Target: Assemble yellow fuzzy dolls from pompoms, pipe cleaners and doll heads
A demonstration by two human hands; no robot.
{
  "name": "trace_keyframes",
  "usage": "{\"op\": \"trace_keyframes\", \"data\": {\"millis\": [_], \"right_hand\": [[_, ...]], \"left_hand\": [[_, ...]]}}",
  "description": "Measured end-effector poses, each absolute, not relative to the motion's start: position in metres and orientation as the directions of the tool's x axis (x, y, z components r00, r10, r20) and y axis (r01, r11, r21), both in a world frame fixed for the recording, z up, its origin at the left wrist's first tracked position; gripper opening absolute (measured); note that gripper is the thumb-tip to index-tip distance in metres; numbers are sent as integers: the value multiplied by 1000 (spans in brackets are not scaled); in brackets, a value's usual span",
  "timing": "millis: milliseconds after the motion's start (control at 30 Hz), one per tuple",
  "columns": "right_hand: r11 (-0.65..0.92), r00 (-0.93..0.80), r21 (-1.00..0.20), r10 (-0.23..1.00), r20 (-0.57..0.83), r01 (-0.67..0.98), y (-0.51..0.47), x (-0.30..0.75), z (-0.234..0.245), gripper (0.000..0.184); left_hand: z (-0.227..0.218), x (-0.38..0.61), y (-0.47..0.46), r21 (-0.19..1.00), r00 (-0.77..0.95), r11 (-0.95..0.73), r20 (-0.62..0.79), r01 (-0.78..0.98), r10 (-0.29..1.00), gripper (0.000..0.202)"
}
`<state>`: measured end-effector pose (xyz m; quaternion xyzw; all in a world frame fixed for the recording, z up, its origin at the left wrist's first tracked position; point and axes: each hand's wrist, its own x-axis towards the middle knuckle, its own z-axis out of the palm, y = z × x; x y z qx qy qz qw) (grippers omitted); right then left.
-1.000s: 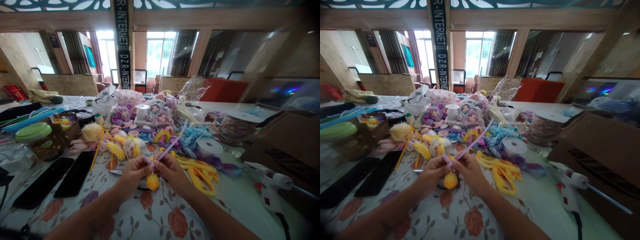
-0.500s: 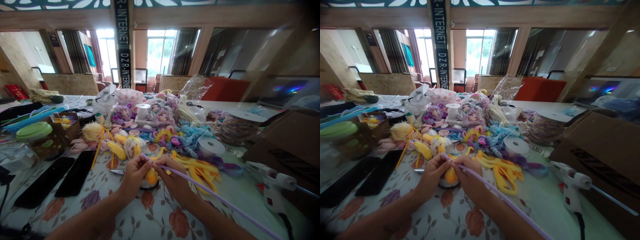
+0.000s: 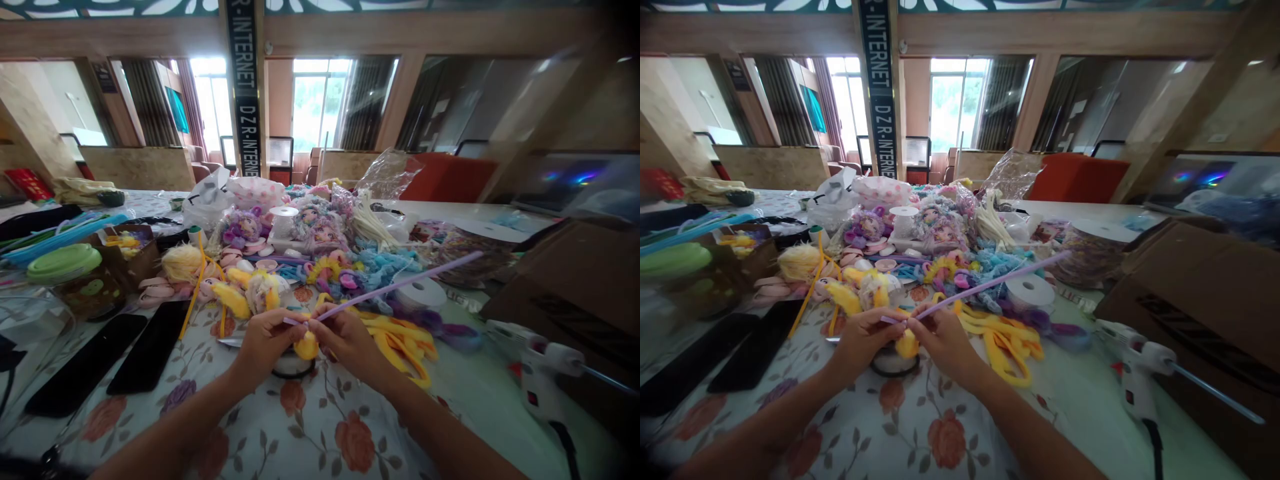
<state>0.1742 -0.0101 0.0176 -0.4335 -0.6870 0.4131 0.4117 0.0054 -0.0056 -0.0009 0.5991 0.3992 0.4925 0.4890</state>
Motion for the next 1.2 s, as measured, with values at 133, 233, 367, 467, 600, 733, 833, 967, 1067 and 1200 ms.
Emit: {"op": "trace_keyframes", "data": {"millis": [133, 233, 367, 467, 600, 733, 833, 967, 1067, 1200], "right_hand": [[363, -321, -820, 918, 233, 443, -8, 181, 20, 13], [445, -393, -689, 886, 245, 573, -9, 183, 22, 11], [455, -427, -623, 880, 207, 636, -10, 183, 23, 11], [392, -398, -750, 898, 188, 532, -9, 181, 20, 12], [149, -329, -962, 942, 67, 230, -4, 179, 15, 19], [37, -307, -999, 951, 28, 26, 0, 180, 14, 29], [26, -290, -999, 956, 38, -46, -1, 180, 14, 27], [-41, -309, -995, 951, -10, -92, -2, 179, 12, 27], [-63, -307, -991, 951, -23, -121, -3, 178, 11, 27], [24, -249, -998, 968, 36, -50, -5, 175, 13, 25]], "left_hand": [[1, 2, -6, 912, 236, -365, 318, 189, 918, 18], [3, 2, -6, 823, 314, -467, 372, 324, 874, 16], [3, 3, -5, 794, 336, -414, 280, 445, 899, 16], [1, 2, -3, 848, 294, -297, 176, 439, 939, 17], [2, -1, 1, 982, 305, -108, 56, 158, 951, 20], [4, -1, 2, 973, 380, 100, -13, -209, 925, 34], [4, 0, 0, 962, 377, 112, -10, -249, 926, 35], [5, 3, -2, 979, 348, -4, 75, -202, 934, 23], [7, 3, -3, 980, 304, -103, 151, -169, 941, 18], [5, 3, -3, 989, 249, -104, 128, -108, 960, 20]]}}
